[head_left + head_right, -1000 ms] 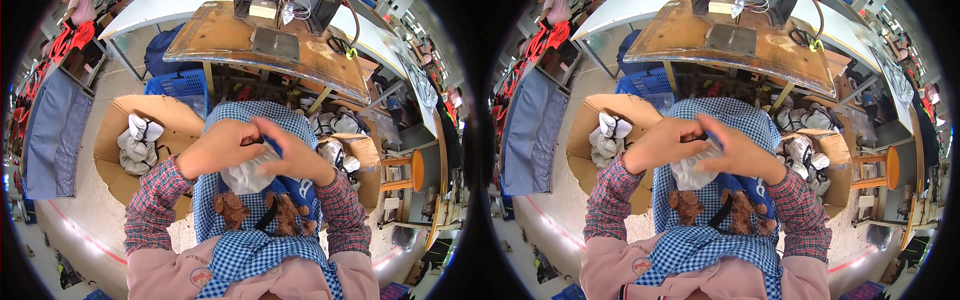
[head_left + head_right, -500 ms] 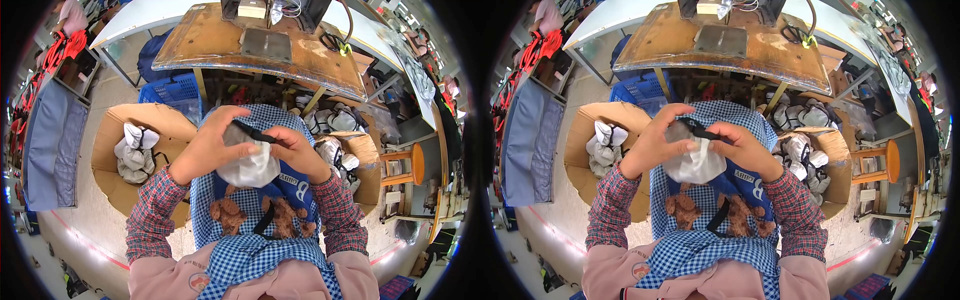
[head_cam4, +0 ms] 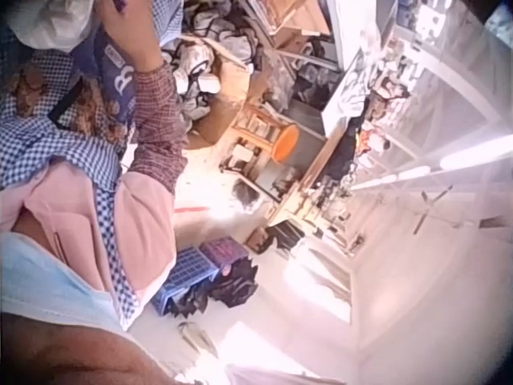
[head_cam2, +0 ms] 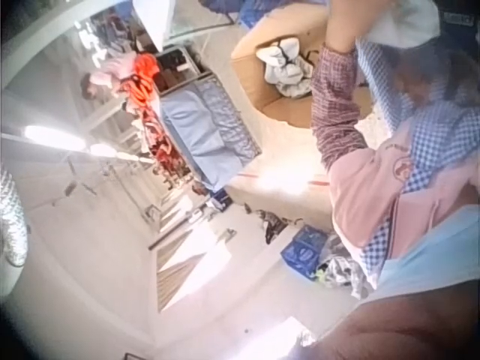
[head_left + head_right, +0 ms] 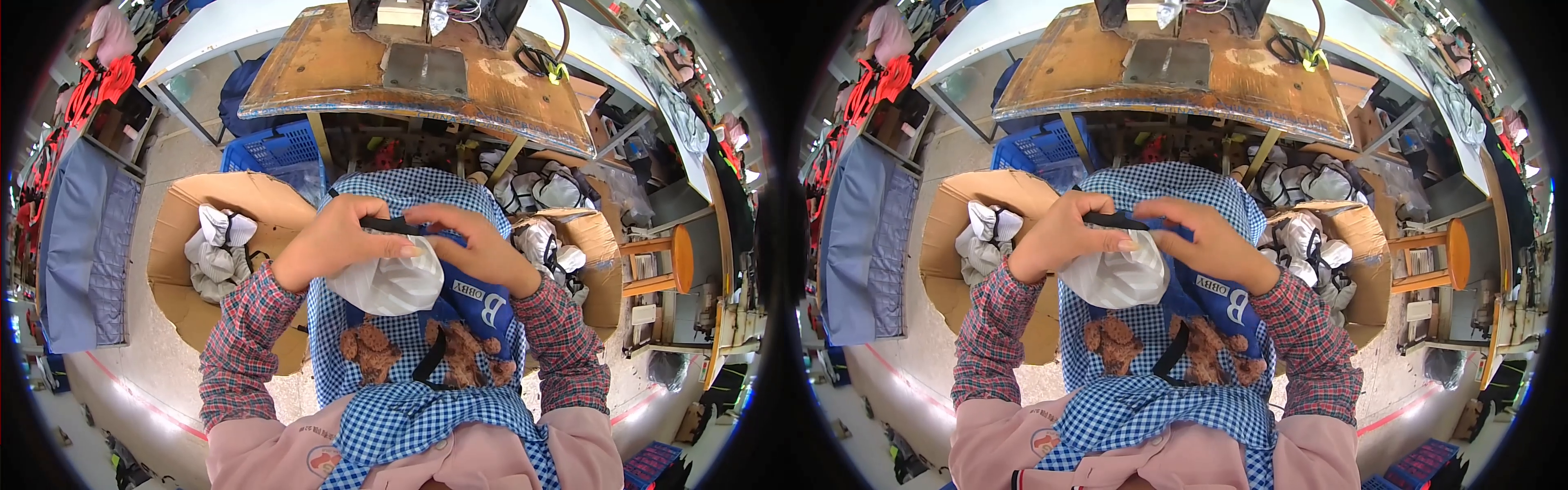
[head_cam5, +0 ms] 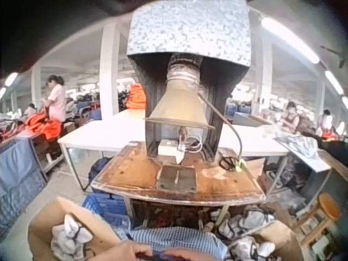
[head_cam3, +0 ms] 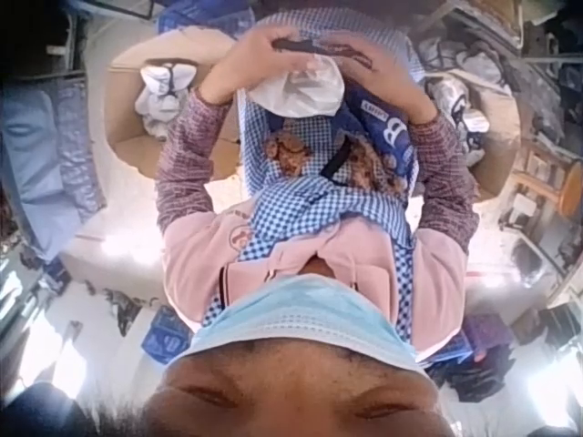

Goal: Assembling or finishing white fabric hairnets by attaching or adjusting black elastic bands using a finishing machine.

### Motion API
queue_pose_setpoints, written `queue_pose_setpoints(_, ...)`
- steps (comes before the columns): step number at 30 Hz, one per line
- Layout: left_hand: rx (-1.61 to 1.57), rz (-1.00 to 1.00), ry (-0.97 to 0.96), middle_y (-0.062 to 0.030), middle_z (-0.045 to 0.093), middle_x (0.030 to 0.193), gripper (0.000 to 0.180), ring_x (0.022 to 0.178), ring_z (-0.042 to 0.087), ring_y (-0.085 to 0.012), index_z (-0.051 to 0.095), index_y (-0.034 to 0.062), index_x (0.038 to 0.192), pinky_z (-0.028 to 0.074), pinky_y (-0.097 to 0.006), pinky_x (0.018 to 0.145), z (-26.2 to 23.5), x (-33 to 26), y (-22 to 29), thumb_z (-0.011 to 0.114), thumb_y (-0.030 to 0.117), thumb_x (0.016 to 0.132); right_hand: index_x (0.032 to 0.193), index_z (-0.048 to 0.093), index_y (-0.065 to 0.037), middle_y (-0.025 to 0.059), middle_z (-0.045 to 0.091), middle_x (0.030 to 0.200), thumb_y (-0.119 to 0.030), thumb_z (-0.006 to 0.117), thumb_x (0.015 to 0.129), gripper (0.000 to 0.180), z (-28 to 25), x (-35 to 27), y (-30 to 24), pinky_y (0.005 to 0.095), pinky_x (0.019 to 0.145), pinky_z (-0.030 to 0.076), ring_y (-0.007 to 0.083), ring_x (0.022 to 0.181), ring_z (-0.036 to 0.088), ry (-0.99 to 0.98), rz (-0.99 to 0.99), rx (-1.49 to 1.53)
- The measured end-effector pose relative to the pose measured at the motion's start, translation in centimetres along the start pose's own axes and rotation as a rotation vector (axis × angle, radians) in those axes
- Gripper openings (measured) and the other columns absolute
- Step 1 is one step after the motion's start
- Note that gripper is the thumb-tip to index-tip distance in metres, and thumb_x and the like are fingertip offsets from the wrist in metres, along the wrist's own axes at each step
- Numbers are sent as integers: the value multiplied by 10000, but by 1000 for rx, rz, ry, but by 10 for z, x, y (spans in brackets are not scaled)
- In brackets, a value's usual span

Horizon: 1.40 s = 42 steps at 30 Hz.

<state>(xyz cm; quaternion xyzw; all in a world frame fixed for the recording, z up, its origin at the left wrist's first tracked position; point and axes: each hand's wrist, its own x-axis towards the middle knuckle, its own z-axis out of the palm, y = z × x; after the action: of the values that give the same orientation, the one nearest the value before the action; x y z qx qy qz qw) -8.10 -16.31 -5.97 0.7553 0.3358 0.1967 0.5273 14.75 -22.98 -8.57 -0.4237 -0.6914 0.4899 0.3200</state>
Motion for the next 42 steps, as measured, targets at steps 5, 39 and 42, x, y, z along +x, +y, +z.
queue_pose_setpoints(5,-92,-116,-257,-25,654,757,337,716,552,-54,697,0,886,465,-253,641,5,12,6,813,276,731,1226,592,-104,115,618,1136,-93,604,884,342,-8,0,-25,345,798,510,294,973,619,174,-545,-528)
queue_pose_setpoints(39,5,-64,-192,23,524,749,179,722,474,-60,581,9,907,408,-232,656,-14,68,44,603,132,777,915,603,-30,107,598,816,-123,656,841,131,-49,28,1,348,627,520,267,732,627,461,-628,-735)
queue_pose_setpoints(42,-49,-35,-141,25,512,747,148,710,466,-57,565,16,887,396,-223,640,-24,85,49,565,132,796,928,624,-17,117,628,823,-120,648,871,121,-59,44,-6,353,645,519,288,743,633,604,-535,-559)
